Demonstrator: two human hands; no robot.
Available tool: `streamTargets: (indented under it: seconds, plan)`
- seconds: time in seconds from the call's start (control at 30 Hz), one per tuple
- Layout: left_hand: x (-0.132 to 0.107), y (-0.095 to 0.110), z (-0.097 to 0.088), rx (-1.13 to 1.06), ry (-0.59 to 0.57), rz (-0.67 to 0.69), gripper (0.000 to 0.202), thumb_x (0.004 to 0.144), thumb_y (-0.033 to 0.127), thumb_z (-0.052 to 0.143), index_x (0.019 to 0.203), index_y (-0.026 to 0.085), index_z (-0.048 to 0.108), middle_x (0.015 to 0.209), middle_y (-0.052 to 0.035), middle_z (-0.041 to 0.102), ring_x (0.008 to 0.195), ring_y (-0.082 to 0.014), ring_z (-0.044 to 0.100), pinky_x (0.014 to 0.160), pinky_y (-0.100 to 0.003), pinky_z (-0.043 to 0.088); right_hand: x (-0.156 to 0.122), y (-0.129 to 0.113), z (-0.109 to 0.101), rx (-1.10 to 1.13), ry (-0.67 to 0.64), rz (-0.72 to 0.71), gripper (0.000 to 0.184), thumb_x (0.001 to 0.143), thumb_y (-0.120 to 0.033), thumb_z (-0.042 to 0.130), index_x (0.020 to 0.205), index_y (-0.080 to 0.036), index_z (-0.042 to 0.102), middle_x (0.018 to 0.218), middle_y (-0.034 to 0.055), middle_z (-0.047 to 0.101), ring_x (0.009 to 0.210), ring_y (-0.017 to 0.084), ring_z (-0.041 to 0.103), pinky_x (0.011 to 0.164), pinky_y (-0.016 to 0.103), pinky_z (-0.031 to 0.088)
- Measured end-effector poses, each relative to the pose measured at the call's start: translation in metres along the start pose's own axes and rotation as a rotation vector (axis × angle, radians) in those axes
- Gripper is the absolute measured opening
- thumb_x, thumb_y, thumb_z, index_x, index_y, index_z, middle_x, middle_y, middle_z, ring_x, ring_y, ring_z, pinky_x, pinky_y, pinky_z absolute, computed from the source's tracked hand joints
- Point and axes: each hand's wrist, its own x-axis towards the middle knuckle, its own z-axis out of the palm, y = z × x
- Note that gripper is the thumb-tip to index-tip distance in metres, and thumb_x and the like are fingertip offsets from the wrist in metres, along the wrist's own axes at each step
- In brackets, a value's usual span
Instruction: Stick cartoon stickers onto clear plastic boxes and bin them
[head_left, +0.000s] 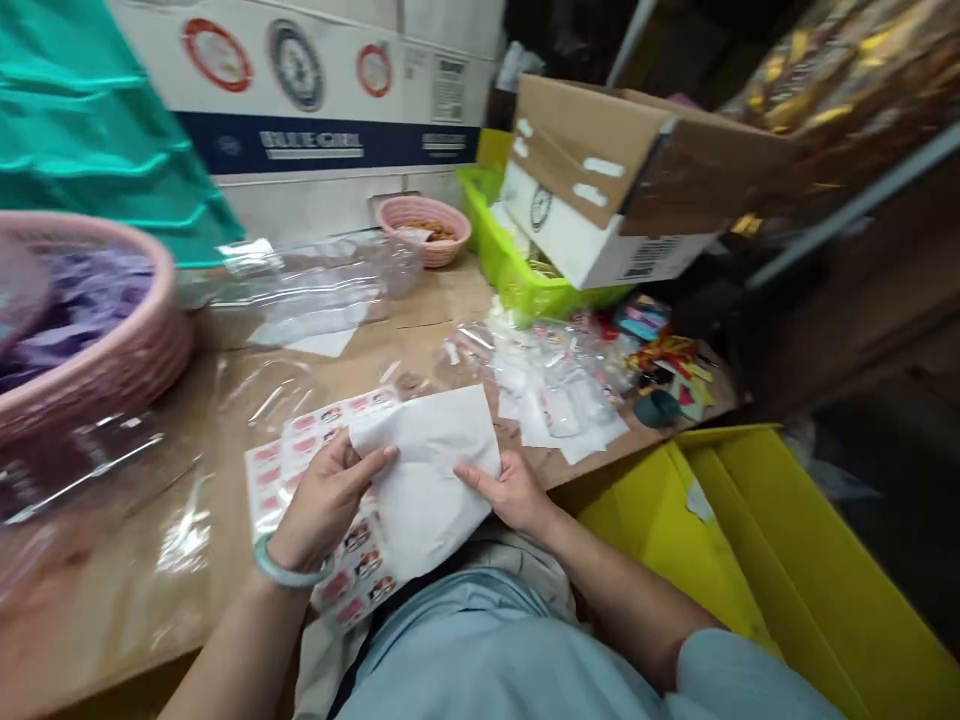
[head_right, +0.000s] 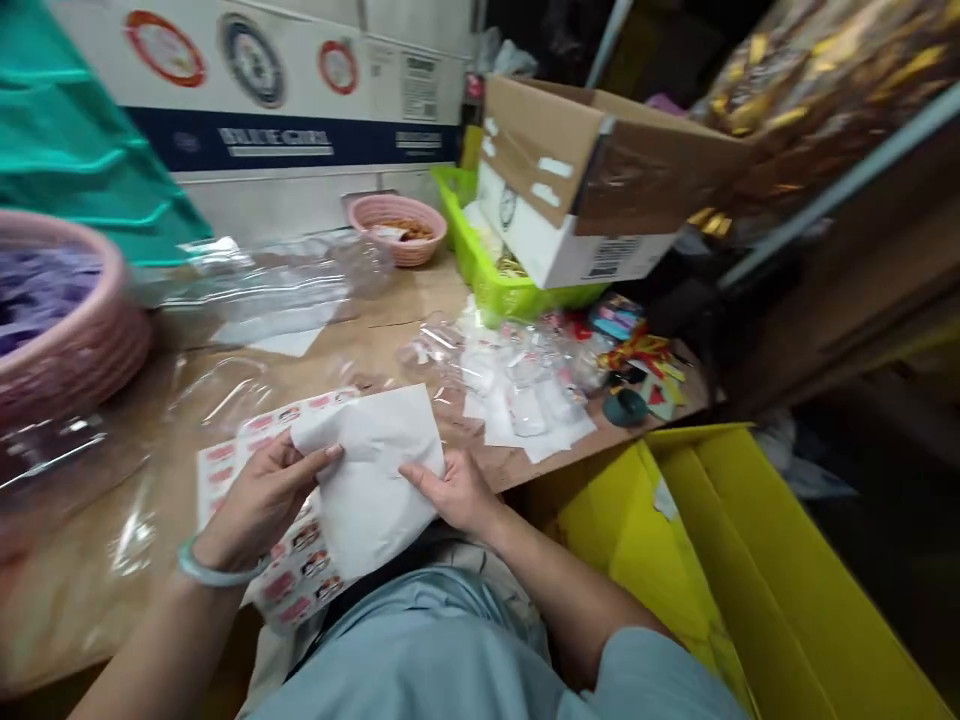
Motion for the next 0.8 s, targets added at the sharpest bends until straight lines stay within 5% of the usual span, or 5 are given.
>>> streamTargets:
  seconds: [0.23,0.37,0.5,0.6,0.8]
  plan:
    - [0.043,-0.034,0.091,0.795,-0.144,0.702,0.034,0.082,0.029,0.063,0.115,0.023,0.059,0.123,-0.0119,0.061,0.119,-0.0286,0.053,0.105,-0.049,0.04,-0.08,0.021,-0.125,0.098,0.911,-0.103,0.052,0.07,-0.049,0.074,0.109,-0.016,0.064,0.11,0.0111,0.071,0.097,0.028,0.068,0.084,0.039,0.056]
    - [0.047,-0.051,0.136,0.953,-0.364,0.872,0.035,0.088,0.025,0.054,0.123,0.023,0.053,0.129,-0.0138,0.056,0.121,-0.0279,0.051,0.102,-0.048,0.043,-0.12,0.052,-0.168,0.092,1.151,-0.005,0.058,0.068,-0.05,0.075,0.112,-0.015,0.062,0.113,0.0141,0.07,0.1,0.032,0.067,0.082,0.041,0.056]
    - [0.052,-0.069,0.189,1.191,-0.596,0.977,0.041,0.089,0.027,0.051,0.129,0.019,0.052,0.142,-0.0156,0.047,0.135,-0.0322,0.037,0.109,-0.053,0.035,-0.123,0.067,-0.181,0.098,1.151,-0.014,0.058,0.07,-0.05,0.073,0.115,-0.016,0.06,0.115,0.0139,0.069,0.102,0.031,0.066,0.087,0.042,0.054]
    - [0.071,-0.078,0.222,1.468,-0.577,1.042,0.056,0.087,0.025,0.053,0.142,0.02,0.041,0.156,-0.015,0.026,0.145,-0.0357,0.017,0.113,-0.064,0.015,-0.116,0.064,-0.187,0.077,1.08,0.023,0.056,0.069,-0.05,0.073,0.112,-0.016,0.062,0.112,0.0137,0.07,0.103,0.031,0.066,0.09,0.043,0.053]
    - [0.127,-0.049,0.237,1.69,-0.582,1.065,0.074,0.077,0.035,0.069,0.144,0.027,0.039,0.158,-0.0132,0.02,0.145,-0.0372,0.015,0.114,-0.064,0.008,-0.129,0.042,-0.2,0.233,0.564,0.268,0.047,0.063,-0.05,0.077,0.093,-0.013,0.072,0.09,0.0114,0.075,0.091,0.032,0.07,0.085,0.043,0.053]
